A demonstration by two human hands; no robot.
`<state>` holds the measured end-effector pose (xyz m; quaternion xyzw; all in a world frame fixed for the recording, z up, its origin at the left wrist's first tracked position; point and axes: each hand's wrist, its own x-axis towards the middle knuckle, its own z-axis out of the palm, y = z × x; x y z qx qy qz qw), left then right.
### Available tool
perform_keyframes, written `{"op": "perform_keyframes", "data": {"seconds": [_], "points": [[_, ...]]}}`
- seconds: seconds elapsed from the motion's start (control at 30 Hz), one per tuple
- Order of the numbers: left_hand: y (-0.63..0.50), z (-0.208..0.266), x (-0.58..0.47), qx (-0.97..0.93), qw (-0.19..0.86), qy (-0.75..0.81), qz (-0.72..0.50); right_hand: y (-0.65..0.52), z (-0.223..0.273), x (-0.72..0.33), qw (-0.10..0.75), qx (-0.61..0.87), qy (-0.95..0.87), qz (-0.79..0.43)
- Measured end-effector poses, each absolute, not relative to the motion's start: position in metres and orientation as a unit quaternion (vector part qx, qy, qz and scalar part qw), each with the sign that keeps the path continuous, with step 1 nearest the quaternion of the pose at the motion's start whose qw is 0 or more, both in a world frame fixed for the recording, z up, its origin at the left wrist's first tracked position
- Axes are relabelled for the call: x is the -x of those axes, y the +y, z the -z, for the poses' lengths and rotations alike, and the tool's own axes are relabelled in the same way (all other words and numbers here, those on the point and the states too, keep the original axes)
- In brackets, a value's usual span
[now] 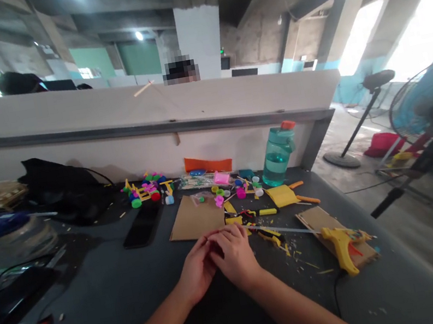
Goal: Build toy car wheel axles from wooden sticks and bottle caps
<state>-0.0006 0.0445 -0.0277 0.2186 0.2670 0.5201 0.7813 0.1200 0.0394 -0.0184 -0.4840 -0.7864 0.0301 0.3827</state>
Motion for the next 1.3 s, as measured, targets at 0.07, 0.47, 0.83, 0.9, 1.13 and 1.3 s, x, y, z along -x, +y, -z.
{"op": "perform_keyframes", "data": {"seconds": [0.07, 0.47, 0.83, 0.9, 1.13, 1.3], "points": [[0.044, 0.026, 0.001, -0.194, 0.798, 0.263, -0.507, 0.042, 0.019, -0.121, 0.394, 0.486, -0.779, -0.044], [0.061, 0.03, 0.011, -0.267, 0.76, 0.33, -0.492, 0.058, 0.031, -0.125, 0.487, 0.49, -0.706, -0.157], [0.065, 0.028, 0.01, -0.24, 0.771, 0.314, -0.499, 0.06, 0.02, -0.126, 0.469, 0.471, -0.742, -0.09], [0.064, 0.028, 0.01, -0.244, 0.774, 0.31, -0.495, 0.06, 0.023, -0.125, 0.462, 0.474, -0.746, -0.075], [0.059, 0.031, 0.008, -0.296, 0.752, 0.318, -0.496, 0.052, 0.023, -0.126, 0.416, 0.467, -0.779, -0.036], [0.057, 0.033, 0.007, -0.295, 0.731, 0.365, -0.495, 0.049, 0.021, -0.13, 0.448, 0.499, -0.74, -0.036]]}}
